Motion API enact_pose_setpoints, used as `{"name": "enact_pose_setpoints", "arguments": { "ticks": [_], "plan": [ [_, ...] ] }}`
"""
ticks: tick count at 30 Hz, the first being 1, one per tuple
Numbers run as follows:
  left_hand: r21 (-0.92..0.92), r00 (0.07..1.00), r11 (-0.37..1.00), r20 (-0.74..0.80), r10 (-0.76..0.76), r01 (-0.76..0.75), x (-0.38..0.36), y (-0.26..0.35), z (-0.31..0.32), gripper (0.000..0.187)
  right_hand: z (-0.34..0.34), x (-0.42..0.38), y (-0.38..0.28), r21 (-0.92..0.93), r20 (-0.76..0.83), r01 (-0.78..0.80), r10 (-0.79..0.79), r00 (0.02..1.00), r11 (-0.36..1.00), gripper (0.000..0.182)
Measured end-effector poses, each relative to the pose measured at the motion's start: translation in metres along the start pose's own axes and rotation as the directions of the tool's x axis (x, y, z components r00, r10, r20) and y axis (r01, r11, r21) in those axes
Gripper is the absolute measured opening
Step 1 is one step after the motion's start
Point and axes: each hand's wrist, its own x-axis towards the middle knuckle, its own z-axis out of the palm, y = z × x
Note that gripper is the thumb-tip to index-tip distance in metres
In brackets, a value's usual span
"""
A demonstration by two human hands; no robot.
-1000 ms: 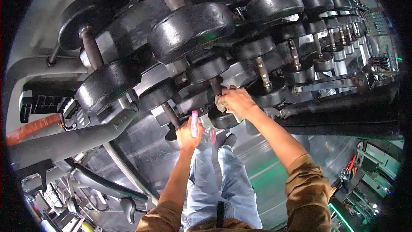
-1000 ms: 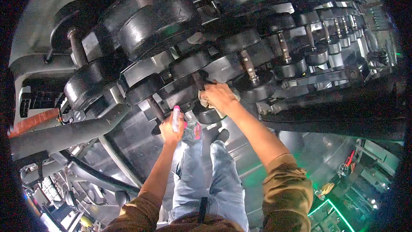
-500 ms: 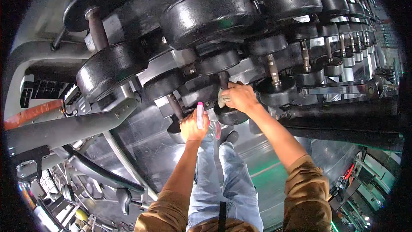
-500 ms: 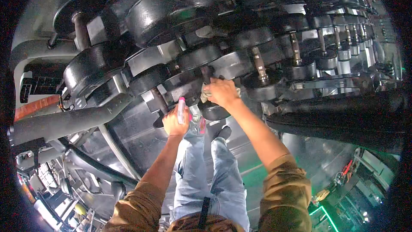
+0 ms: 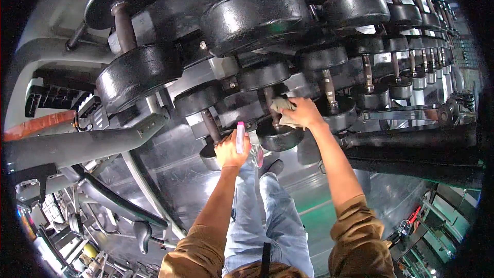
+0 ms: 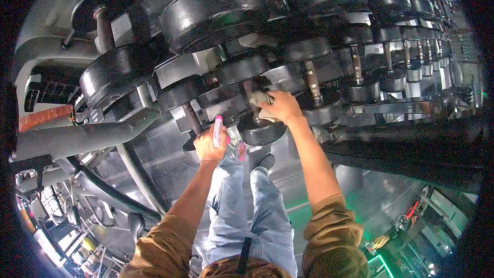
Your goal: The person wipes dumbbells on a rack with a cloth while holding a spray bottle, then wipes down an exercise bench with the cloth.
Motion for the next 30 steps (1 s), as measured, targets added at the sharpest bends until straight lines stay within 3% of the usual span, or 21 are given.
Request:
{"name": "enact_pose_setpoints", "arguments": {
  "ticks": [2, 4, 6, 7, 8, 10, 11, 12, 14, 19, 21, 24, 26, 28, 30],
  "plan": [
    [0.019, 1.000, 1.000, -0.003, -0.012, 0.012, -0.001, -0.002, 0.003, 0.030, -0.002, 0.005, 0.004, -0.295, 0.105, 0.148, -0.122, 0.987, 0.944, 0.063],
    [0.040, 1.000, 0.999, -0.008, -0.023, 0.023, -0.001, -0.004, 0.005, 0.032, -0.016, -0.001, -0.006, -0.311, 0.149, 0.150, -0.108, 0.983, 0.938, 0.060],
    [0.041, 0.998, 0.998, 0.015, -0.057, 0.056, -0.002, -0.005, 0.007, 0.033, -0.029, -0.006, -0.011, -0.140, 0.054, 0.107, -0.100, 0.994, 0.984, 0.057],
    [0.049, 0.999, 0.998, -0.002, -0.049, 0.049, -0.002, -0.005, 0.008, 0.033, -0.045, -0.013, -0.031, 0.116, 0.095, -0.044, 0.033, 0.995, 0.992, 0.048],
    [0.049, 0.999, 0.997, -0.006, -0.051, 0.051, -0.001, -0.005, 0.008, 0.033, -0.042, -0.014, -0.035, 0.114, 0.095, -0.040, 0.030, 0.995, 0.993, 0.048],
    [0.004, 0.999, 0.999, -0.034, -0.033, 0.033, -0.002, -0.006, 0.008, 0.029, -0.036, -0.020, -0.037, 0.509, -0.349, 0.108, 0.089, 0.933, 0.854, 0.037],
    [0.005, 0.999, 0.999, -0.031, -0.034, 0.034, -0.003, -0.006, 0.007, 0.029, -0.008, 0.001, -0.015, 0.436, -0.596, 0.206, 0.110, 0.795, 0.876, 0.033],
    [-0.002, 0.999, 0.999, -0.008, -0.047, 0.047, -0.003, -0.006, 0.006, 0.029, -0.008, 0.002, -0.023, 0.436, -0.596, 0.205, 0.111, 0.795, 0.876, 0.033],
    [-0.009, 0.998, 0.998, 0.012, -0.060, 0.060, -0.001, -0.006, 0.006, 0.028, -0.003, 0.007, -0.053, 0.306, -0.761, 0.300, 0.043, 0.647, 0.903, 0.034],
    [0.003, 0.998, 0.999, 0.026, -0.052, 0.052, -0.001, -0.006, 0.007, 0.029, 0.022, 0.012, -0.103, 0.081, -0.780, 0.353, -0.161, 0.604, 0.932, 0.041],
    [0.005, 0.999, 0.999, 0.005, -0.042, 0.042, -0.003, -0.005, 0.004, 0.031, 0.022, 0.004, -0.111, -0.103, -0.562, 0.344, -0.341, 0.754, 0.933, 0.044],
    [0.008, 0.999, 1.000, -0.041, -0.008, 0.008, 0.000, -0.003, 0.003, 0.029, 0.016, 0.008, -0.101, -0.117, -0.580, 0.319, -0.326, 0.747, 0.940, 0.044],
    [0.017, 0.998, 1.000, -0.060, 0.014, -0.013, 0.001, -0.003, 0.003, 0.028, 0.018, 0.015, -0.094, -0.086, -0.637, 0.377, -0.342, 0.691, 0.922, 0.043],
    [0.020, 0.998, 1.000, -0.065, 0.010, -0.008, 0.000, -0.003, 0.003, 0.027, 0.023, 0.016, -0.096, 0.038, -0.774, 0.318, -0.173, 0.609, 0.947, 0.040],
    [-0.016, 0.999, 0.999, -0.020, -0.046, 0.046, -0.001, -0.003, 0.004, 0.035, 0.028, 0.020, -0.097, 0.077, -0.786, 0.310, -0.133, 0.604, 0.948, 0.036]
  ]
}}
